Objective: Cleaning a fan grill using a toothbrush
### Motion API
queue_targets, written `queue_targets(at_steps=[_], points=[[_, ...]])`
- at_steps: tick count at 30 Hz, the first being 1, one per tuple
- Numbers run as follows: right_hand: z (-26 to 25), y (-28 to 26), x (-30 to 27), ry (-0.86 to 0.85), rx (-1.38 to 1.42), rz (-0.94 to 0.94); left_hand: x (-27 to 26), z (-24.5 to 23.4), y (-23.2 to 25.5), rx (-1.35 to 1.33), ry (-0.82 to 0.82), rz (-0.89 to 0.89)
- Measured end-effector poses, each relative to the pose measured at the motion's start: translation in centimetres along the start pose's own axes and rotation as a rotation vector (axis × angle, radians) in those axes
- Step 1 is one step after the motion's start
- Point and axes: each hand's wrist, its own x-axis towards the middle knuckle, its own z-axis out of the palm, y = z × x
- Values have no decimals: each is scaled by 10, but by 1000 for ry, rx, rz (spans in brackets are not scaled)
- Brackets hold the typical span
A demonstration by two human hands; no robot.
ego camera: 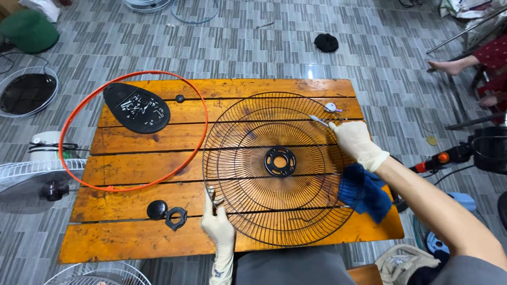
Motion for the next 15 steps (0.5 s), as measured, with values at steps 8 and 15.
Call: queue_targets(at_steps=[8,15], points=[[25,19,-49,0,67,29,1,0,0,-28,-14,7],[-3,25,-105,-263,106,9,-1,1,6,-79,-9,40]])
